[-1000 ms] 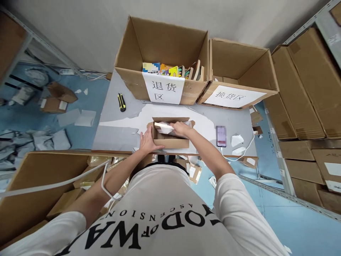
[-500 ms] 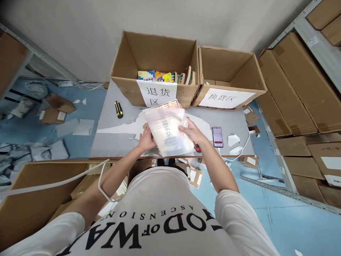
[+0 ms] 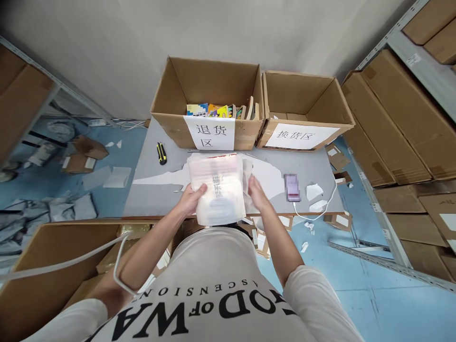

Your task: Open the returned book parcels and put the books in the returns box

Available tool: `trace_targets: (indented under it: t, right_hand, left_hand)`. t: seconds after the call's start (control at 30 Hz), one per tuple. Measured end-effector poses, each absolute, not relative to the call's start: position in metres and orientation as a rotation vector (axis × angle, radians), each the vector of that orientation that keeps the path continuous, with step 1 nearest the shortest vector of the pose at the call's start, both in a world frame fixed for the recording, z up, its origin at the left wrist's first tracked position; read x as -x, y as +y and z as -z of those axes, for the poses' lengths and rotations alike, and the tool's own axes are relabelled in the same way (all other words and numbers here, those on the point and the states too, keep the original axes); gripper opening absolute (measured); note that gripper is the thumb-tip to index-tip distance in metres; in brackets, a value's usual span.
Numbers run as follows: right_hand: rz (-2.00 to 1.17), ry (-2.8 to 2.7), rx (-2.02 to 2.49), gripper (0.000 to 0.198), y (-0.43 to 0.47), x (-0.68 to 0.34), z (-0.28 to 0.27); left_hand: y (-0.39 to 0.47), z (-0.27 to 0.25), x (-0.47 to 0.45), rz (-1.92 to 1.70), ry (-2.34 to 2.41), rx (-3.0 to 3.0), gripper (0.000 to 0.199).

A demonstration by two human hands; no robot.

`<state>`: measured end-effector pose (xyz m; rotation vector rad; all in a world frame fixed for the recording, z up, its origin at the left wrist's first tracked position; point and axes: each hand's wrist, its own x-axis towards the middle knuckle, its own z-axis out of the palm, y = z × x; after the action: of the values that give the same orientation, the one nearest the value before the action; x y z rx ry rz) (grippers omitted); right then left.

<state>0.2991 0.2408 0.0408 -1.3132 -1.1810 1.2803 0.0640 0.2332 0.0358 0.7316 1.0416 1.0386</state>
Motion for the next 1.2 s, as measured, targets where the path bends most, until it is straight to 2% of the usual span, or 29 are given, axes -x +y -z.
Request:
trace_targets:
  t: [0.1, 0.17, 0.23, 0.3, 0.37, 0.47, 0.63, 0.87, 0.97, 1.07, 1.2]
  right_hand:
    - [-0.682, -1.165, 1.458, 0.045, 0.244, -0.318, -0.070]
    - [-0.537, -1.230, 1.484, 0.035, 0.240, -0.319, -0.083]
    - [-0.711, -1.375, 1.484, 0.029, 0.235, -0.312, -0.086]
    - [-1.032, -1.447, 1.475, 0.028, 0.230, -0.301, -0.079]
    - [-1.299, -1.390, 1.451, 0.029, 0.226, -0.290, -0.068]
    - [-1.507, -1.251, 1.342, 0.033, 0.221, -0.277, -0.059]
    - [-1.571, -1.122, 1.143, 0.057, 0.217, -0.262, -0.061]
    - [-1.435, -0.994, 1.174, 0.051, 0.220, -0.291, -0.050]
    - [-1.399, -0.880, 1.173, 0.050, 0.218, -0.304, -0.041]
    - [-1.365, -0.779, 1.178, 0.051, 0.214, -0.305, -0.030]
    - [-1.323, -0.746, 1.214, 0.052, 0.211, -0.299, -0.019]
  left_hand:
    - [0.234, -0.033, -0.055, -1.046, 1.066, -0.709, 0.067]
    - [0.235, -0.031, -0.052, -1.038, 1.077, -0.679, 0.066]
    - [0.234, -0.030, -0.051, -1.042, 1.069, -0.635, 0.067]
    - [0.234, -0.030, -0.053, -1.047, 1.051, -0.594, 0.070]
    - [0.233, -0.031, -0.055, -1.050, 1.039, -0.560, 0.072]
    - [0.231, -0.033, -0.059, -1.039, 1.042, -0.516, 0.074]
    - [0.233, -0.036, -0.057, -1.065, 1.128, -0.518, 0.069]
    - [0.274, -0.006, 0.053, -1.382, 1.762, -0.670, 0.045]
    - [0.284, 0.023, 0.106, -1.233, 2.210, -0.658, 0.035]
    - [0.282, 0.045, 0.131, -1.034, 2.402, -0.545, 0.044]
    - [0.272, 0.041, 0.118, -0.960, 2.520, -0.414, 0.088]
